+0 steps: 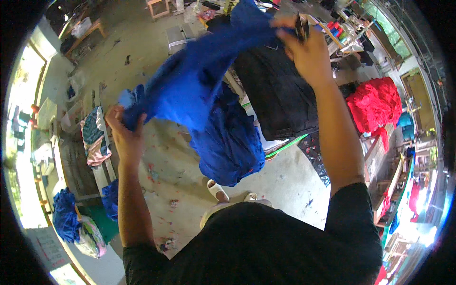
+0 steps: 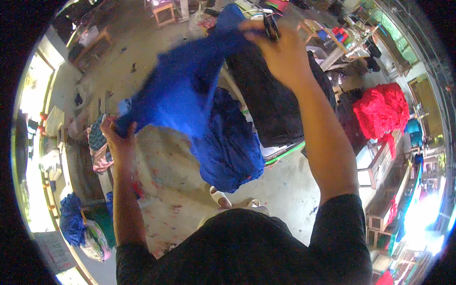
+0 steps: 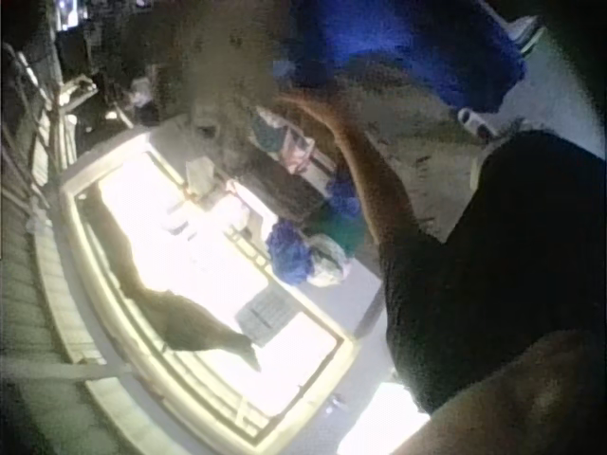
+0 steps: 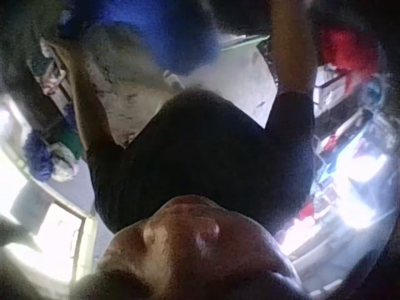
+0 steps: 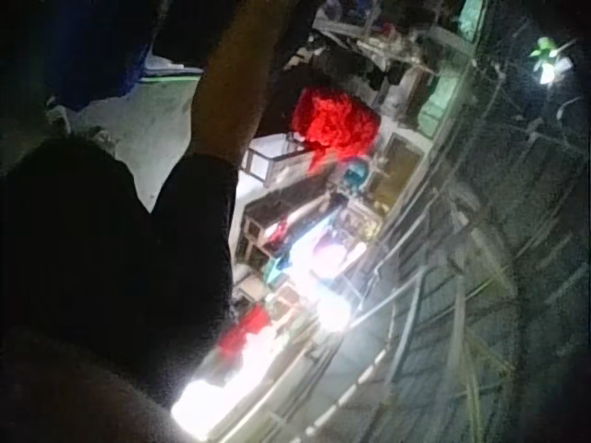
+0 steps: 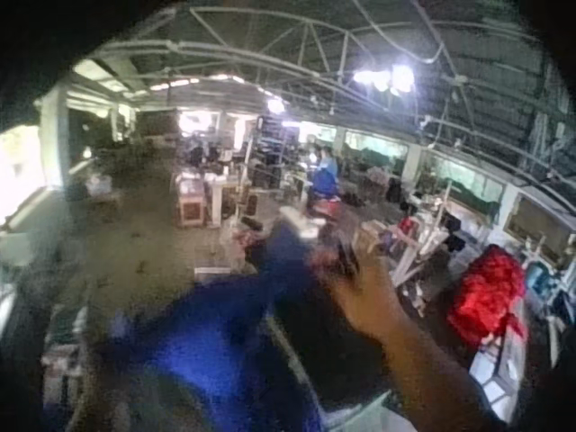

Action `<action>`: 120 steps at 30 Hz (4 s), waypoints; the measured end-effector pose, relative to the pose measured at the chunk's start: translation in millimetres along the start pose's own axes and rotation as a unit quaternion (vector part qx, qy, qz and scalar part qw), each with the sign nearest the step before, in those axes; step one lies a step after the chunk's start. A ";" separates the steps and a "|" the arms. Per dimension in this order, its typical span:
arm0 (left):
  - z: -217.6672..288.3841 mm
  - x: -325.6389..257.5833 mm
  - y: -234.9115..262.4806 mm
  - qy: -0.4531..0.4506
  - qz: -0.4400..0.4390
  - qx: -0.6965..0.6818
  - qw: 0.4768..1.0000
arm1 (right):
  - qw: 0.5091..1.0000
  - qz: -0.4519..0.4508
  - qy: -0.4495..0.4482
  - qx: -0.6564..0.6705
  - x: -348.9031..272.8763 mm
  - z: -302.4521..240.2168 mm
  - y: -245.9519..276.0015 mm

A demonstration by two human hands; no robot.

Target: The person uses a small pair of scissors to trim loose threads and excess material from the edges of a blue piece of fabric. They repeatedly adjust the fabric in their hands to access different areas for trimming.

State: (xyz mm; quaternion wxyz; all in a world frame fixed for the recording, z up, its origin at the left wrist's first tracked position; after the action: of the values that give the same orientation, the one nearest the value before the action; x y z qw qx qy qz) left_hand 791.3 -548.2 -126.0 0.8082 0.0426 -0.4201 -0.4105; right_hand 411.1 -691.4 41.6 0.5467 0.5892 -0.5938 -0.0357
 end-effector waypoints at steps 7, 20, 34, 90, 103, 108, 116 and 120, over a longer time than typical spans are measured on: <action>-26.5 -131.7 -89.1 0.001 -0.276 0.044 0.960 | 0.978 -0.126 -0.128 0.104 -230.6 95.6 -28.8; -26.7 -294.1 -67.7 0.464 -0.624 0.031 0.628 | 0.803 -0.455 -0.377 0.071 -552.3 170.9 -157.9; -24.5 -68.3 -36.1 0.373 -0.756 -0.120 0.524 | 0.921 0.052 -0.384 0.029 -63.7 300.3 -180.7; 241.0 -447.5 -373.1 0.485 -0.821 -0.038 0.301 | 0.133 0.128 -0.957 0.226 -1049.1 -463.2 -226.4; 527.6 -668.0 -566.5 0.300 -0.950 0.047 0.077 | 0.103 0.453 -0.885 0.023 -1079.6 -191.7 154.2; 644.2 -709.9 -608.3 0.228 -0.970 0.067 0.057 | 0.061 0.412 -0.905 0.091 -1093.1 -124.9 208.9; 582.5 -739.3 -708.4 0.372 -0.907 0.135 0.143 | 0.220 0.171 -0.960 0.037 -1263.4 -89.0 129.3; 637.5 -730.2 -673.7 0.419 -0.855 0.077 0.296 | 0.324 0.077 -0.943 -0.012 -1358.3 -86.9 189.3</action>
State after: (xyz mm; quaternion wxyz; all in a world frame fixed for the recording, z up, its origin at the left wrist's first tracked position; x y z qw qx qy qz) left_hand -313.2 -305.9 -464.9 0.0616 0.6059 0.2193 -0.7622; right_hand -50.7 421.8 -618.5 -0.3729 0.1045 -0.7529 -0.5321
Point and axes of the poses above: each hand's wrist, its own x-axis towards the middle knuckle, its own y-axis out of the back of the hand, z = x × y, the point moved 4 cm from there along x, towards the middle knuckle, and after that the axes turned 3 degrees about -x, right-handed, at the moved point
